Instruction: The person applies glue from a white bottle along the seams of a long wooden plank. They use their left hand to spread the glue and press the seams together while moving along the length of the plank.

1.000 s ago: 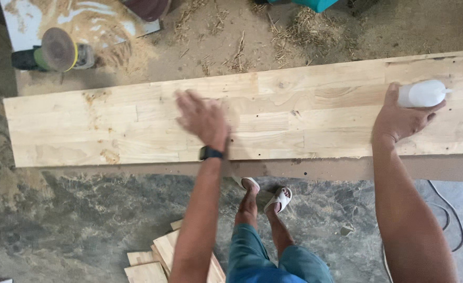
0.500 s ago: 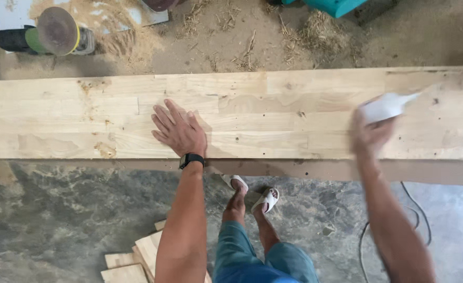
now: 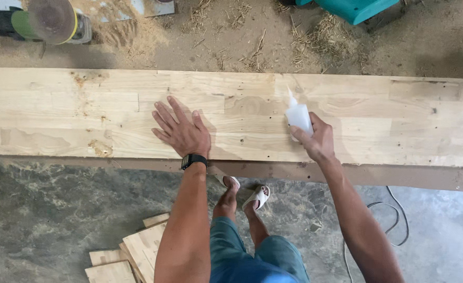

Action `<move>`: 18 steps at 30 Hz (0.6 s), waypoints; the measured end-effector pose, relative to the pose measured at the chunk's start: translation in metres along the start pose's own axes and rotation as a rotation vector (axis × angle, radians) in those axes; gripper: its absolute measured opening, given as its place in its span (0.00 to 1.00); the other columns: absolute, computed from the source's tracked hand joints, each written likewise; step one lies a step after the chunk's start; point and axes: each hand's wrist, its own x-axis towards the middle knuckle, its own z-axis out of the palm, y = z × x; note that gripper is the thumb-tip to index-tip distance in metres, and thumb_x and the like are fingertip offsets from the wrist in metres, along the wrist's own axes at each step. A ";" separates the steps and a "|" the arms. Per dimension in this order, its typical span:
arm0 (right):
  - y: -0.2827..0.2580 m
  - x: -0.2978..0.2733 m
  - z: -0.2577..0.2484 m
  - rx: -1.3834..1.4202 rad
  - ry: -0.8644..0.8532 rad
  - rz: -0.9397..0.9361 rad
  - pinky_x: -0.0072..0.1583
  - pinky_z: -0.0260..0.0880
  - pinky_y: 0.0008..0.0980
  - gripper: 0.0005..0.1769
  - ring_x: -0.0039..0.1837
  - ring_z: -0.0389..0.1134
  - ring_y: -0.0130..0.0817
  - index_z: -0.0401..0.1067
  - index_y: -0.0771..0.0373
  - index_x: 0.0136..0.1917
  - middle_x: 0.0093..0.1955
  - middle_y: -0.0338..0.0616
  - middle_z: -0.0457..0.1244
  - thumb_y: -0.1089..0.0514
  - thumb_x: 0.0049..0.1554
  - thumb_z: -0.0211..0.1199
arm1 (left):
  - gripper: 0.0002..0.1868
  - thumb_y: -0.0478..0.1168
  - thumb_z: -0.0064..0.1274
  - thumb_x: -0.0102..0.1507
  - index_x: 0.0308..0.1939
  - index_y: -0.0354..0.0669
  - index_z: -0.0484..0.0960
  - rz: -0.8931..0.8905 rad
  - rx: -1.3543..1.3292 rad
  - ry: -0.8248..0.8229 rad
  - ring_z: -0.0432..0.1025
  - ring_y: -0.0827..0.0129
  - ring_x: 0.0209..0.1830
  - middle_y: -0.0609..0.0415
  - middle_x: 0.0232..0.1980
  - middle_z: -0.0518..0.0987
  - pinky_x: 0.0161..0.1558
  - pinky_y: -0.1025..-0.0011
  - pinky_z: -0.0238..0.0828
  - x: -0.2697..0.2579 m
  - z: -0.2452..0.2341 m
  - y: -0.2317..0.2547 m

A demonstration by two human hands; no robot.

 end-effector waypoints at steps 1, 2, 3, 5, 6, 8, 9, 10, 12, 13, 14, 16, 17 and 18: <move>-0.007 0.001 0.000 0.002 -0.014 0.007 0.32 0.72 0.32 0.21 0.32 0.67 0.36 0.75 0.66 0.49 0.31 0.54 0.65 0.47 0.52 0.73 | 0.39 0.57 0.39 0.71 0.83 0.47 0.50 -0.002 -0.008 -0.011 0.40 0.40 0.83 0.36 0.83 0.47 0.74 0.35 0.33 0.000 0.000 0.000; -0.015 0.002 0.000 0.004 -0.028 0.014 0.29 0.71 0.29 0.21 0.29 0.67 0.35 0.75 0.67 0.47 0.29 0.54 0.64 0.48 0.52 0.72 | 0.39 0.57 0.39 0.71 0.83 0.47 0.49 -0.005 -0.015 -0.023 0.39 0.40 0.83 0.36 0.83 0.47 0.74 0.35 0.33 0.000 -0.001 0.000; -0.016 0.003 -0.001 0.001 -0.028 0.015 0.29 0.71 0.29 0.21 0.29 0.67 0.35 0.75 0.67 0.47 0.29 0.54 0.64 0.48 0.52 0.72 | 0.39 0.57 0.39 0.71 0.83 0.47 0.49 -0.005 -0.017 -0.025 0.39 0.40 0.83 0.36 0.83 0.47 0.74 0.35 0.33 0.000 -0.001 0.001; -0.018 0.005 -0.003 0.008 -0.048 0.056 0.27 0.70 0.27 0.20 0.27 0.67 0.34 0.76 0.67 0.46 0.28 0.54 0.65 0.48 0.52 0.74 | 0.39 0.58 0.37 0.72 0.83 0.48 0.48 -0.016 -0.018 -0.038 0.37 0.41 0.84 0.37 0.84 0.45 0.75 0.35 0.32 0.000 -0.001 0.002; -0.020 0.005 -0.003 0.007 -0.048 0.057 0.27 0.70 0.27 0.20 0.27 0.67 0.34 0.76 0.67 0.46 0.28 0.54 0.65 0.48 0.52 0.74 | 0.39 0.58 0.37 0.72 0.83 0.48 0.48 -0.016 -0.019 -0.039 0.37 0.41 0.84 0.37 0.84 0.45 0.75 0.35 0.32 0.001 0.000 0.002; -0.024 0.005 -0.002 0.006 -0.060 0.110 0.28 0.69 0.28 0.17 0.26 0.66 0.34 0.75 0.68 0.44 0.26 0.54 0.63 0.51 0.53 0.73 | 0.39 0.58 0.38 0.72 0.83 0.48 0.47 -0.017 -0.006 -0.060 0.36 0.41 0.84 0.37 0.84 0.43 0.75 0.35 0.32 0.001 0.000 0.001; -0.022 0.006 -0.002 0.005 -0.060 0.110 0.28 0.69 0.28 0.17 0.26 0.66 0.34 0.75 0.68 0.44 0.26 0.54 0.63 0.51 0.53 0.73 | 0.39 0.58 0.38 0.72 0.83 0.48 0.47 -0.018 -0.007 -0.061 0.36 0.41 0.84 0.37 0.84 0.43 0.75 0.35 0.32 0.001 -0.001 0.001; -0.021 0.008 -0.002 0.016 -0.062 0.121 0.28 0.69 0.28 0.17 0.26 0.66 0.34 0.75 0.68 0.44 0.26 0.54 0.63 0.51 0.53 0.73 | 0.39 0.58 0.37 0.72 0.84 0.48 0.46 -0.018 -0.006 -0.063 0.36 0.41 0.84 0.37 0.84 0.43 0.75 0.35 0.32 0.001 -0.002 0.002; -0.020 0.008 -0.001 0.024 -0.064 0.132 0.28 0.69 0.28 0.18 0.26 0.66 0.33 0.75 0.68 0.44 0.25 0.55 0.63 0.51 0.53 0.74 | 0.39 0.57 0.37 0.73 0.84 0.49 0.46 -0.019 -0.007 -0.067 0.36 0.41 0.85 0.37 0.84 0.42 0.75 0.35 0.33 0.000 -0.003 0.002; -0.021 0.009 0.000 0.024 -0.062 0.143 0.28 0.69 0.27 0.17 0.26 0.66 0.33 0.75 0.68 0.43 0.26 0.55 0.63 0.51 0.53 0.74 | 0.39 0.58 0.36 0.73 0.84 0.49 0.46 -0.019 -0.010 -0.070 0.35 0.41 0.85 0.37 0.84 0.41 0.75 0.35 0.32 0.001 -0.003 0.001; -0.022 0.009 0.000 0.025 -0.060 0.154 0.29 0.70 0.27 0.17 0.27 0.66 0.32 0.75 0.68 0.43 0.26 0.55 0.63 0.52 0.53 0.74 | 0.39 0.58 0.36 0.73 0.84 0.49 0.45 -0.020 -0.013 -0.073 0.34 0.41 0.85 0.37 0.85 0.41 0.75 0.35 0.32 0.001 -0.002 0.001; -0.028 0.008 -0.001 0.016 -0.058 0.169 0.29 0.70 0.27 0.17 0.27 0.67 0.33 0.75 0.68 0.44 0.27 0.55 0.64 0.52 0.53 0.74 | 0.39 0.59 0.36 0.73 0.84 0.49 0.45 -0.025 -0.012 -0.073 0.35 0.41 0.85 0.38 0.85 0.41 0.75 0.35 0.32 0.001 -0.002 0.002; -0.032 0.007 -0.001 0.010 -0.053 0.186 0.29 0.71 0.27 0.17 0.27 0.67 0.33 0.75 0.68 0.44 0.27 0.56 0.64 0.52 0.53 0.74 | 0.40 0.59 0.36 0.72 0.84 0.49 0.45 -0.026 -0.010 -0.073 0.35 0.42 0.85 0.38 0.85 0.41 0.75 0.35 0.32 0.001 -0.002 0.002; -0.030 0.008 -0.001 0.009 -0.053 0.187 0.29 0.71 0.27 0.17 0.27 0.67 0.33 0.75 0.68 0.44 0.27 0.56 0.64 0.52 0.53 0.74 | 0.40 0.59 0.36 0.72 0.84 0.49 0.45 -0.026 -0.011 -0.074 0.35 0.42 0.85 0.38 0.85 0.41 0.75 0.35 0.32 0.001 -0.002 0.002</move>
